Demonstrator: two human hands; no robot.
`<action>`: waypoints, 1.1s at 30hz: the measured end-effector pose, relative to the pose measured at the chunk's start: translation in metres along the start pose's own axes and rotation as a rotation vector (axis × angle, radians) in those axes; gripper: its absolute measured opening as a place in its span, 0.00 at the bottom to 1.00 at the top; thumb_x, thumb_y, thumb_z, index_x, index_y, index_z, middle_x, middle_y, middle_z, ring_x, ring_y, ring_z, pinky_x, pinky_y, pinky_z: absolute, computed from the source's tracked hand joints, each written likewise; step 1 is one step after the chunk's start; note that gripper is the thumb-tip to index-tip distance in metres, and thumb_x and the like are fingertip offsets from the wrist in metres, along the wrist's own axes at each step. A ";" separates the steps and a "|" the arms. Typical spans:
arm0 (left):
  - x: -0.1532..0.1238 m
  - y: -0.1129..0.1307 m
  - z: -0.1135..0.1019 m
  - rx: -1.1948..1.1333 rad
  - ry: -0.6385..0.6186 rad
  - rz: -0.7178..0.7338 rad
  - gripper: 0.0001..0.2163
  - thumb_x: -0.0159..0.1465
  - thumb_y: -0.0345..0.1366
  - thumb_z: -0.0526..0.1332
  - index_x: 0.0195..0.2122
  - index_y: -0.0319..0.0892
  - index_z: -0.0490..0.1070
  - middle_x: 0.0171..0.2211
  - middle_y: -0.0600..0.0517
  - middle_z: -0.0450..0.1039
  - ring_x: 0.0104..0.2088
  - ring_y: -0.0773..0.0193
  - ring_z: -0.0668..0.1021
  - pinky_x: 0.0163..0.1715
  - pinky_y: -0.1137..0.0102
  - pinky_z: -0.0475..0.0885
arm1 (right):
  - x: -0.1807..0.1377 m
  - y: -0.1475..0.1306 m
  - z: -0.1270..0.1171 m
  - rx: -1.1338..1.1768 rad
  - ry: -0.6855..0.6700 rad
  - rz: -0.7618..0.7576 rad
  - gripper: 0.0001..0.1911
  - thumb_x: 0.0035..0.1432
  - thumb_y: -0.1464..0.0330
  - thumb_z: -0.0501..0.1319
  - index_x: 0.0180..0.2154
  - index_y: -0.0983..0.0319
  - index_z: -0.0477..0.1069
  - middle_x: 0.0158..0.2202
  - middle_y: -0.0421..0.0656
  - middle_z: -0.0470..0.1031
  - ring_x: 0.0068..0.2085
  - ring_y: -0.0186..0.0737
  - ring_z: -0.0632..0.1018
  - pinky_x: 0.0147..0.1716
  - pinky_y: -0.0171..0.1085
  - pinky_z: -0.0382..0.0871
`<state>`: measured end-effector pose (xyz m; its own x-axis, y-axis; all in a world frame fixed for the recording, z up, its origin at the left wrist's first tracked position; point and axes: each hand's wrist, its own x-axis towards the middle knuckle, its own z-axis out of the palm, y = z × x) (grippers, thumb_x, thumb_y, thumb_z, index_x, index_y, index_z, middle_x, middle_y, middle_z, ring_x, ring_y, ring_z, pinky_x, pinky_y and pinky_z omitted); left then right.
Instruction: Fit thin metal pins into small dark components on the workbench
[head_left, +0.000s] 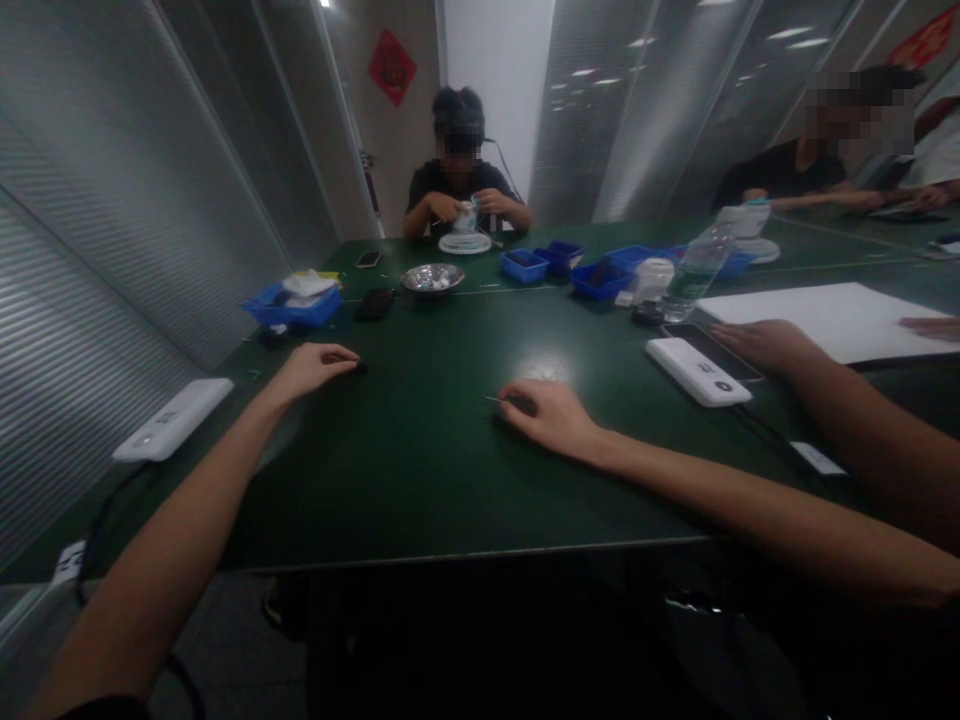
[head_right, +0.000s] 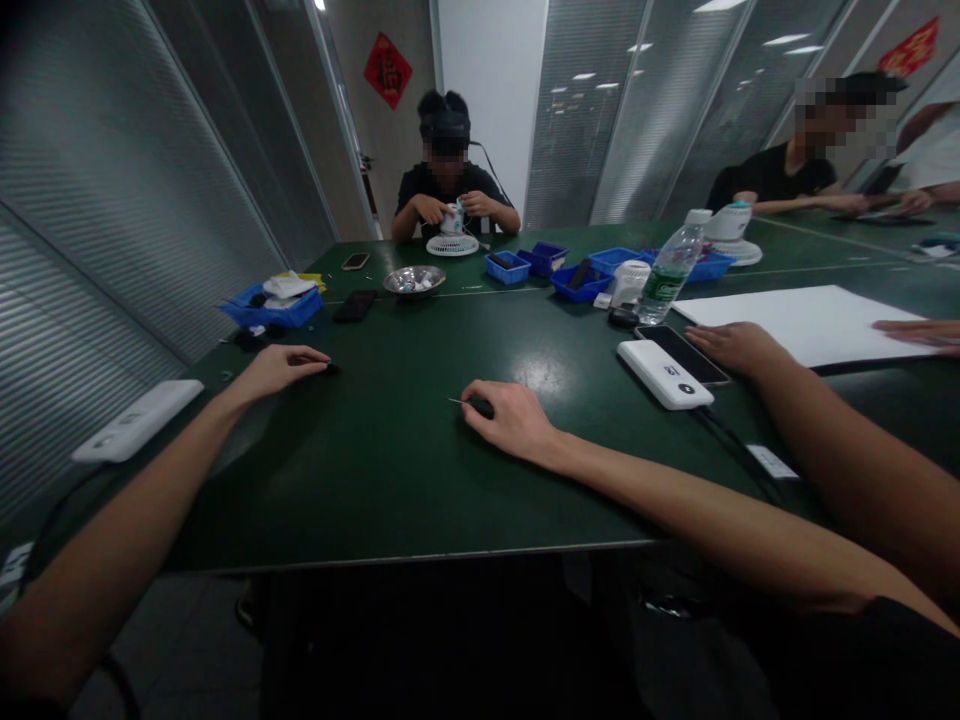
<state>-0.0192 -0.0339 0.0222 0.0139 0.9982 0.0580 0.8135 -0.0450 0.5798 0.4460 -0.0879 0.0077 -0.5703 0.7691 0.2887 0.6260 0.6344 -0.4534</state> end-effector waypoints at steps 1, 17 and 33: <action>0.000 0.000 0.000 0.004 -0.008 0.006 0.20 0.57 0.54 0.71 0.45 0.47 0.84 0.48 0.47 0.82 0.48 0.51 0.81 0.52 0.62 0.74 | 0.000 0.000 0.000 0.001 0.000 0.001 0.12 0.68 0.62 0.59 0.47 0.59 0.76 0.38 0.42 0.80 0.32 0.37 0.76 0.32 0.37 0.64; 0.001 -0.005 0.000 -0.072 -0.020 -0.041 0.22 0.53 0.53 0.73 0.45 0.47 0.85 0.48 0.48 0.82 0.48 0.52 0.81 0.50 0.64 0.73 | -0.001 -0.001 0.000 -0.001 0.017 -0.013 0.12 0.68 0.62 0.60 0.47 0.60 0.76 0.37 0.43 0.80 0.31 0.36 0.75 0.31 0.36 0.62; 0.017 -0.008 0.008 -0.195 0.034 -0.209 0.15 0.46 0.37 0.76 0.36 0.44 0.86 0.41 0.46 0.83 0.39 0.55 0.80 0.38 0.67 0.72 | 0.000 0.000 0.003 -0.018 0.018 0.004 0.12 0.68 0.61 0.60 0.47 0.59 0.77 0.37 0.42 0.80 0.32 0.37 0.75 0.32 0.36 0.63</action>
<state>-0.0208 -0.0163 0.0118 -0.1647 0.9849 -0.0539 0.6696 0.1518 0.7270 0.4442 -0.0878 0.0050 -0.5583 0.7727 0.3020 0.6380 0.6325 -0.4392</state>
